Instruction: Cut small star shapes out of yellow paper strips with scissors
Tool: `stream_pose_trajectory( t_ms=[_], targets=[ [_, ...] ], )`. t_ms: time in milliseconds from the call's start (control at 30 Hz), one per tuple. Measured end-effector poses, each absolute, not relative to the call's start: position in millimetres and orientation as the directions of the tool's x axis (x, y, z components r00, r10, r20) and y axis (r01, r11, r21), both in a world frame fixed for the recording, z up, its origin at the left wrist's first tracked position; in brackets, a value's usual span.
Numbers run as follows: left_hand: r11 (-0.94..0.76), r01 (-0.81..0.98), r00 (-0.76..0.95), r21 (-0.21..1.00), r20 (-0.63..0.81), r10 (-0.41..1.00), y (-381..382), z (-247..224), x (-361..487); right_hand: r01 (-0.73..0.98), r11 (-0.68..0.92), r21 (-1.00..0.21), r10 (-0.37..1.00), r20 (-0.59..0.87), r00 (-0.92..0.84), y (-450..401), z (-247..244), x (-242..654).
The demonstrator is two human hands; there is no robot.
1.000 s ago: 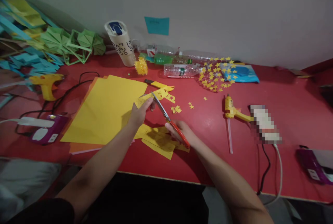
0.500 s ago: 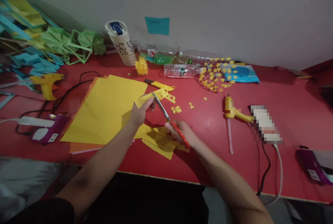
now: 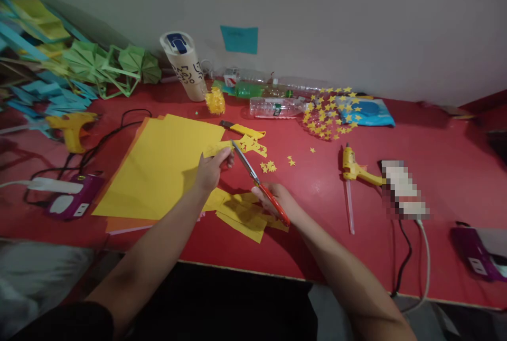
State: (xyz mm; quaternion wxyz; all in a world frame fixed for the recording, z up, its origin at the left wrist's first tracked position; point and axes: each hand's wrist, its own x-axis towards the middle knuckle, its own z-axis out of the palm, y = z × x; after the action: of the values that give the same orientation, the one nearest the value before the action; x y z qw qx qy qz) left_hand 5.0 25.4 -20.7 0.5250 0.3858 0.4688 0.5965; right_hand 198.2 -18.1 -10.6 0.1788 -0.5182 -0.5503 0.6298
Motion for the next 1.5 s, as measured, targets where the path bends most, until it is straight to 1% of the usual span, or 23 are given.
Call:
stream_pose_trajectory(
  t_ms=[100,200,333,633,933,1067,1267,1500],
  targets=[
    [-0.001,-0.267,-0.146,0.964,-0.040,0.988,27,-24,1,0.339,-0.324,-0.883,0.797,-0.448,-0.406,-18,-11,198],
    [-0.048,-0.265,-0.155,0.963,0.006,0.988,30,-24,-1,0.344,-0.324,-0.881,0.797,-0.451,-0.402,-18,-9,199],
    [-0.104,-0.300,-0.170,0.948,0.054,0.984,32,-20,-2,0.377,-0.350,-0.858,0.793,-0.486,-0.368,-17,-7,198],
    [-0.123,-0.271,-0.156,0.955,0.083,0.984,33,-21,-7,0.400,-0.400,-0.825,0.758,-0.543,-0.361,-16,-9,193],
    [-0.166,-0.194,-0.153,0.967,0.138,0.979,34,-21,-10,0.367,-0.365,-0.856,0.763,-0.501,-0.408,-16,-10,198],
    [-0.166,-0.185,-0.141,0.969,0.141,0.980,35,-21,-10,0.395,-0.374,-0.839,0.761,-0.521,-0.385,-16,-8,197],
    [-0.155,-0.188,-0.089,0.970,0.141,0.986,34,-18,-8,0.373,-0.381,-0.846,0.772,-0.513,-0.375,-17,-6,197],
    [-0.157,-0.247,-0.103,0.956,0.135,0.985,37,-25,-10,0.391,-0.373,-0.841,0.765,-0.517,-0.383,-15,-17,199]
  ],
)
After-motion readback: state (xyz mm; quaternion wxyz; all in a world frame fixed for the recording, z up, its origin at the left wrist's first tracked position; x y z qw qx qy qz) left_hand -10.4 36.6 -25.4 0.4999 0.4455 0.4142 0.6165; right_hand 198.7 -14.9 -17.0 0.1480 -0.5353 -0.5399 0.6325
